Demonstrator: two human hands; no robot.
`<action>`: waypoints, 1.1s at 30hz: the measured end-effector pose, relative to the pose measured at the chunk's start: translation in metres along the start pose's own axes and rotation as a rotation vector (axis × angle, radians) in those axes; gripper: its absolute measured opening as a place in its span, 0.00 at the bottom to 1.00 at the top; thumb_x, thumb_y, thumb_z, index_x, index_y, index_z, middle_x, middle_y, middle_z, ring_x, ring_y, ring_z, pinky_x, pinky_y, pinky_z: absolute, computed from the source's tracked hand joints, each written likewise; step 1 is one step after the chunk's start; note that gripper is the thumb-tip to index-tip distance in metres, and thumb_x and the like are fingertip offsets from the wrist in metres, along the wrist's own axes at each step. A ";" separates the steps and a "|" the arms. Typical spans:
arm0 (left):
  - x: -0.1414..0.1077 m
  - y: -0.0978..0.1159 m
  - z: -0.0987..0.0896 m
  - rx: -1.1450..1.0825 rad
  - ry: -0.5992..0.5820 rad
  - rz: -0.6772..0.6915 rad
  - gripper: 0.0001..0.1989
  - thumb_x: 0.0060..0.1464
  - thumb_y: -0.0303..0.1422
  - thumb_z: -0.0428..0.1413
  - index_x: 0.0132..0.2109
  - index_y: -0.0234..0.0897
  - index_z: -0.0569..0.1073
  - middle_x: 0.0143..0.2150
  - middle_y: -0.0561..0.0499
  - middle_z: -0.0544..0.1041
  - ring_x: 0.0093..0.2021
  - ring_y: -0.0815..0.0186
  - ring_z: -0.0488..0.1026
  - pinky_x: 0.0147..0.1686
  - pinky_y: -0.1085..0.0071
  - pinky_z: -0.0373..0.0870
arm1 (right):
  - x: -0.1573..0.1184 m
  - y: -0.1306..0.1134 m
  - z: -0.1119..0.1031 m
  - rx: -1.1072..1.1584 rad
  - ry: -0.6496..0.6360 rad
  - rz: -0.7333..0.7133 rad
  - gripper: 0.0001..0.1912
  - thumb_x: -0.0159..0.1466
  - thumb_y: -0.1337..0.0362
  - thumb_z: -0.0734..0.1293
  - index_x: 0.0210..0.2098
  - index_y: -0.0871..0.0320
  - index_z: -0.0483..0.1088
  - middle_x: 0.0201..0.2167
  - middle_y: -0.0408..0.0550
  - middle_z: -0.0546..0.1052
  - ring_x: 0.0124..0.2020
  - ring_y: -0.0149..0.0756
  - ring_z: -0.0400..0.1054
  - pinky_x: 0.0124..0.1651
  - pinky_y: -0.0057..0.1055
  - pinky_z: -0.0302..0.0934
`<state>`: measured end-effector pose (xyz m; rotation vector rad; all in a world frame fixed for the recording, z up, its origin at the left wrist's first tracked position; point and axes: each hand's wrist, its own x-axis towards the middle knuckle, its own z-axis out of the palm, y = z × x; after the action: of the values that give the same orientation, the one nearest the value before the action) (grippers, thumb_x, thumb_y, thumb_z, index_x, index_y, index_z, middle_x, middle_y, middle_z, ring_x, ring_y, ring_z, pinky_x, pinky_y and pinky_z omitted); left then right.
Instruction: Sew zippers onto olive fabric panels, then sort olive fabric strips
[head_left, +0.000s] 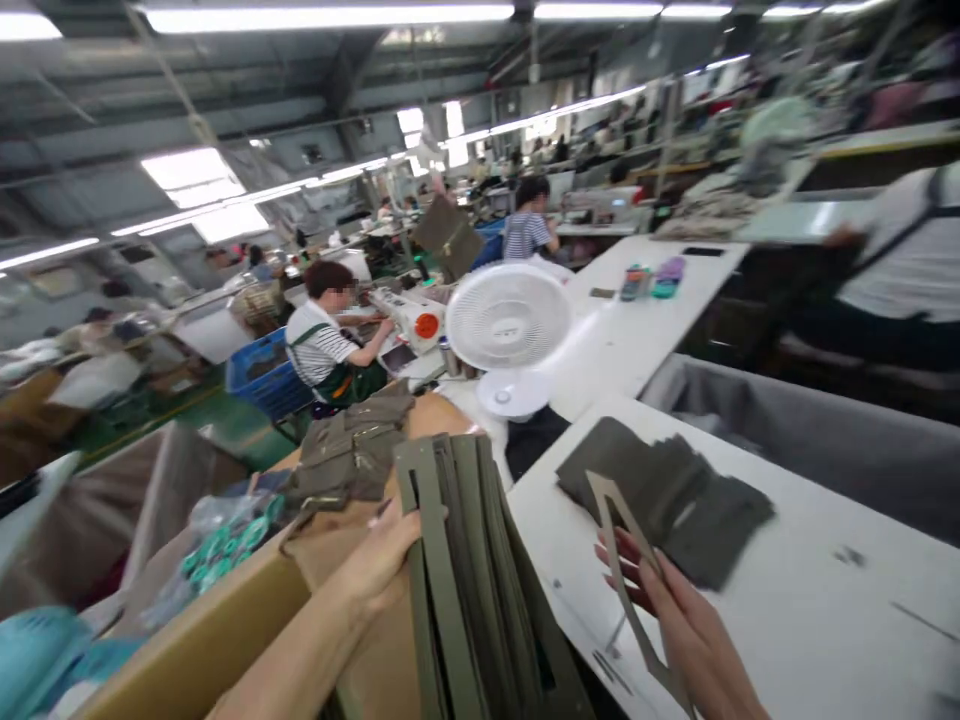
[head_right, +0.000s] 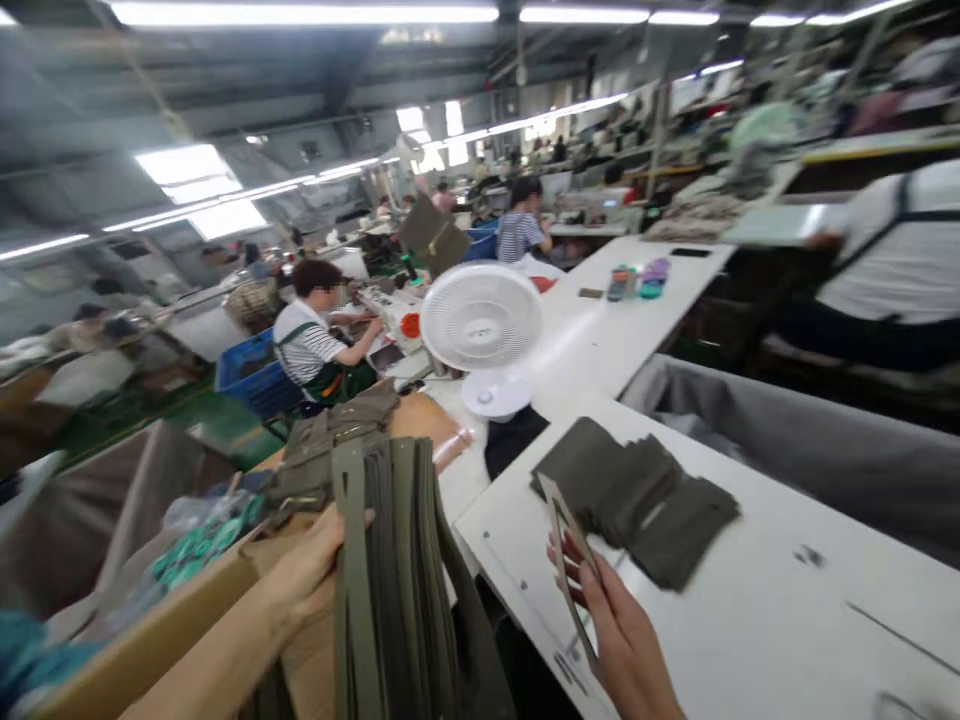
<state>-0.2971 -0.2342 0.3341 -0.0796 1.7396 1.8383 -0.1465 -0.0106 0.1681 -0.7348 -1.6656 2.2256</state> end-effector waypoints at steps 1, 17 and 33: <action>0.018 -0.006 0.028 0.072 -0.102 -0.027 0.22 0.34 0.37 0.65 0.39 0.35 0.72 0.29 0.52 0.77 0.32 0.61 0.76 0.31 0.71 0.72 | -0.004 -0.003 -0.013 0.017 0.087 -0.017 0.30 0.59 0.44 0.63 0.54 0.55 0.65 0.51 0.53 0.72 0.51 0.45 0.67 0.52 0.39 0.64; 0.084 -0.256 0.291 1.232 -0.368 -0.050 0.31 0.44 0.35 0.60 0.54 0.24 0.63 0.55 0.30 0.65 0.56 0.45 0.62 0.55 0.57 0.56 | -0.028 0.117 -0.138 -0.312 0.772 0.221 0.34 0.59 0.44 0.53 0.51 0.64 0.65 0.53 0.61 0.68 0.58 0.49 0.58 0.59 0.47 0.52; 0.065 -0.287 0.232 1.268 -0.299 0.038 0.21 0.52 0.26 0.52 0.54 0.25 0.66 0.53 0.36 0.66 0.56 0.56 0.61 0.57 0.67 0.52 | -0.021 0.132 -0.145 -0.438 0.709 0.112 0.34 0.52 0.48 0.60 0.52 0.64 0.60 0.48 0.61 0.67 0.53 0.53 0.60 0.56 0.48 0.54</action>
<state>-0.1381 -0.0058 0.0827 0.6808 2.3182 0.4524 -0.0396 0.0568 0.0175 -1.5316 -1.7333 1.3762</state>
